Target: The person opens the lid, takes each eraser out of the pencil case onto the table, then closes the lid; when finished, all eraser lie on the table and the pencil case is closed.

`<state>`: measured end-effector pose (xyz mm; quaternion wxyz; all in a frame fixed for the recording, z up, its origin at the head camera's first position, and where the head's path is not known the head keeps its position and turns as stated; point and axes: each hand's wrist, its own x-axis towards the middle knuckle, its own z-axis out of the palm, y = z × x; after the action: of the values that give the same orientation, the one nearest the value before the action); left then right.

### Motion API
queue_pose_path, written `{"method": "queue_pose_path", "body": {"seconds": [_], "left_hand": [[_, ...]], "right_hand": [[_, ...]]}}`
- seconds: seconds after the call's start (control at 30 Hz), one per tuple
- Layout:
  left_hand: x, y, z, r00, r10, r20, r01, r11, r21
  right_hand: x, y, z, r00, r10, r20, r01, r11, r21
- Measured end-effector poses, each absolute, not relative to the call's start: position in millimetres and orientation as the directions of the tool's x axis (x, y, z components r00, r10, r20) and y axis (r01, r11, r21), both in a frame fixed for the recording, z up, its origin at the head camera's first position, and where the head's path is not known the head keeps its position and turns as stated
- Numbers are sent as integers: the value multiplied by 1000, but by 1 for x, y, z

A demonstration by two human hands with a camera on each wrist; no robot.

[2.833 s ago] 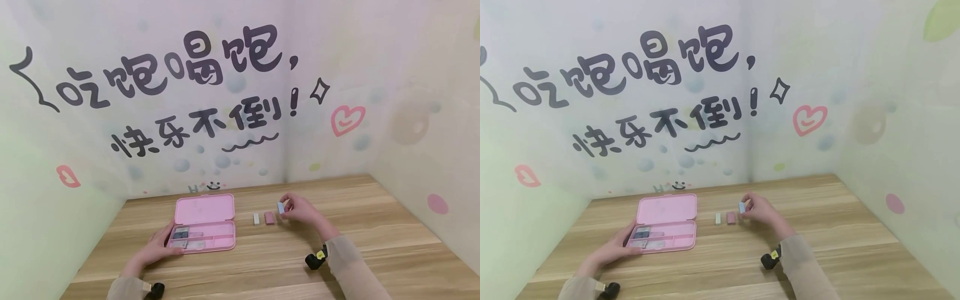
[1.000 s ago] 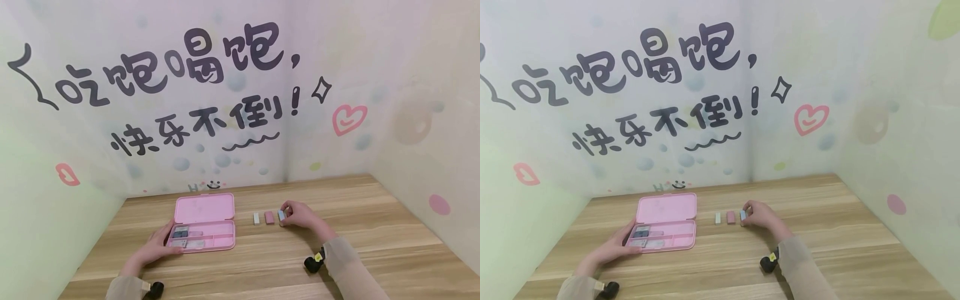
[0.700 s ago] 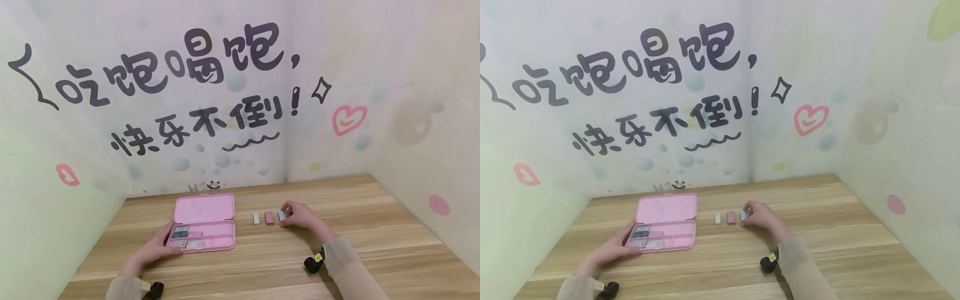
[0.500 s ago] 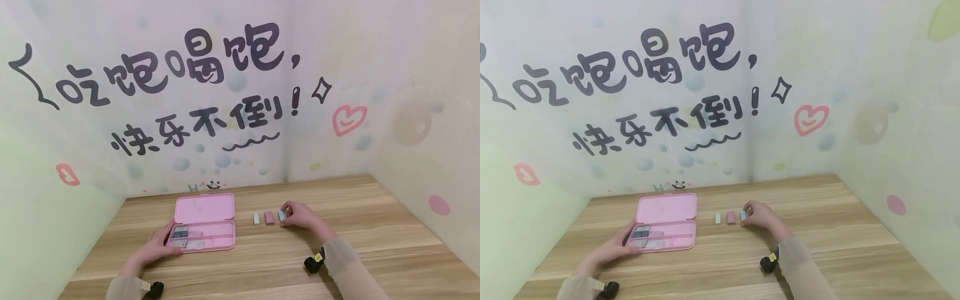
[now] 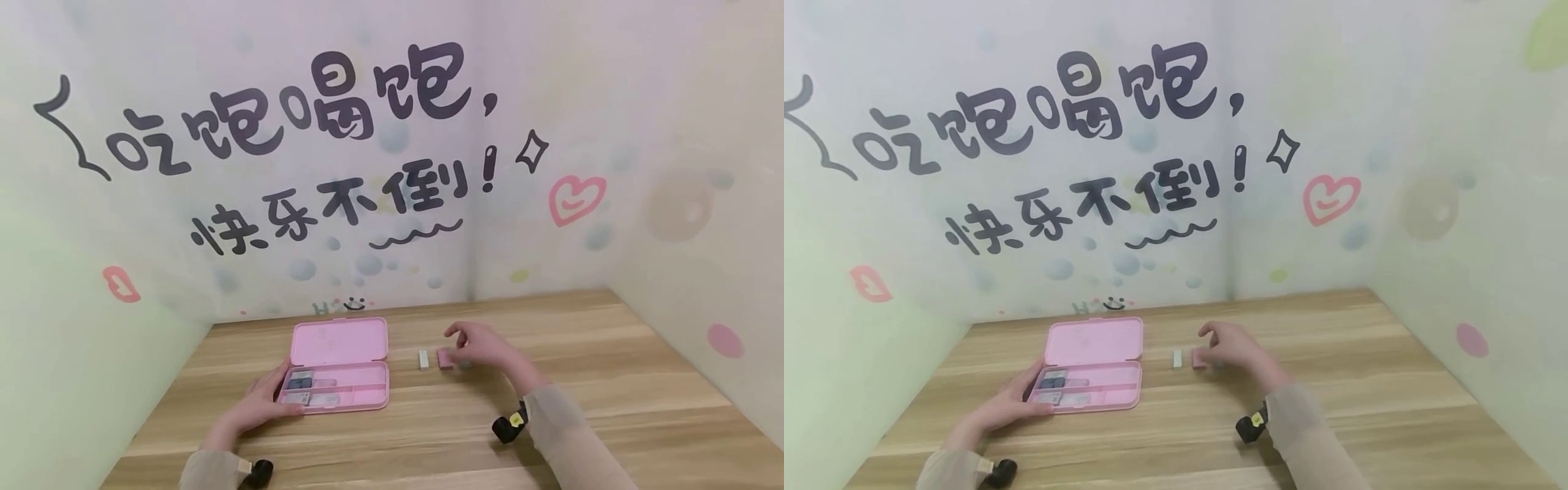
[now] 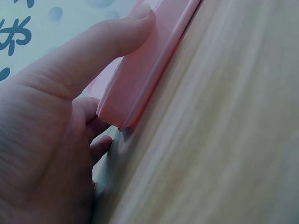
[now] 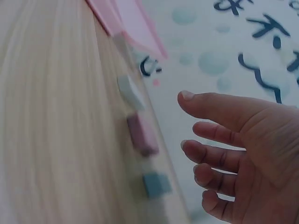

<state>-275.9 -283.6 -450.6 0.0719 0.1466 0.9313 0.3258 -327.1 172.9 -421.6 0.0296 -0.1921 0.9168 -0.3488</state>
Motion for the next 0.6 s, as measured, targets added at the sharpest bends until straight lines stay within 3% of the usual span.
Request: {"method": "queue_pose_path", "body": {"seconds": [0.2, 0.43, 0.6], "left_hand": [[-274, -281, -448, -945, 325, -36, 232, 745, 626], [-275, -283, -450, -946, 324, -15, 244, 740, 627], [-274, -282, -448, -946, 324, -27, 236, 744, 625]], "right_hand": [[-329, 130, -405, -864, -501, 46, -411, 650, -639], [-343, 73, -397, -729, -683, 40, -536, 534, -654], [-347, 37, -401, -668, -743, 28, -601, 518, -608]]}}
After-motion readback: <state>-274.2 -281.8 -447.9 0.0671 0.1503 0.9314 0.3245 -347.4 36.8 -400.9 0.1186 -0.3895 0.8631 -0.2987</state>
